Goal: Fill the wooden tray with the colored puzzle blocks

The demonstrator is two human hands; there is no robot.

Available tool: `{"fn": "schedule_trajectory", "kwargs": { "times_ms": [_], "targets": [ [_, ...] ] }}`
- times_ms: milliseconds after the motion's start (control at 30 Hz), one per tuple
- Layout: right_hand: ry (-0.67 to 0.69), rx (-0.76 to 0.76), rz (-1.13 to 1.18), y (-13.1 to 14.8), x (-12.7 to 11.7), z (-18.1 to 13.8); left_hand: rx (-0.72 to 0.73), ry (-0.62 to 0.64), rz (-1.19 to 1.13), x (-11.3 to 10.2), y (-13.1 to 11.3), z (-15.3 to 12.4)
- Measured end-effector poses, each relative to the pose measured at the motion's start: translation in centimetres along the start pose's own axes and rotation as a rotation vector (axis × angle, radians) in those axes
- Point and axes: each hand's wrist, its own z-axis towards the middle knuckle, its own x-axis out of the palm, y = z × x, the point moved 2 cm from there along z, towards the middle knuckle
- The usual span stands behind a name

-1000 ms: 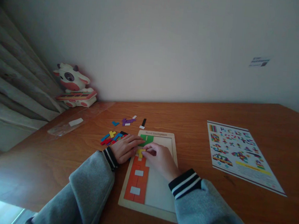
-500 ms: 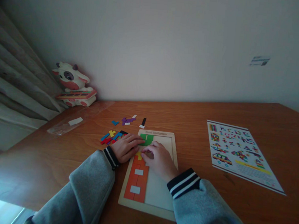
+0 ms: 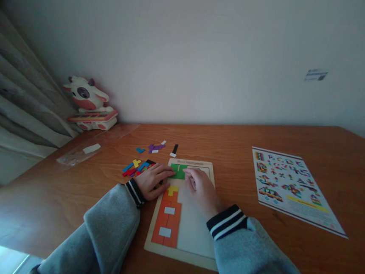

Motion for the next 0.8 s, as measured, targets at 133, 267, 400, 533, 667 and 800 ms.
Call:
{"fn": "schedule_trajectory", "kwargs": {
  "times_ms": [133,267,400,533,667,800],
  "targets": [
    [0.043,-0.133,-0.105,0.14,0.26,-0.08,0.0,-0.015,-0.006,0.07,0.05,-0.02],
    [0.105,-0.215,-0.168,0.48,0.57,-0.2,0.017,-0.023,0.01,0.41,0.25,-0.12],
    [0.107,-0.234,-0.214,0.58,0.59,-0.26,0.02,-0.039,0.021,0.24,0.05,-0.02],
    [0.024,-0.183,-0.238,0.39,0.33,-0.19,0.017,-0.073,0.046,-0.31,-0.36,0.21],
    [0.085,-0.158,-0.298,0.12,0.58,-0.38,0.012,-0.074,0.076,-0.25,-0.29,0.23],
    [0.154,-0.201,-0.338,0.15,0.84,-0.59,0.012,-0.062,0.099,0.06,-0.04,0.11]
  ]
}}
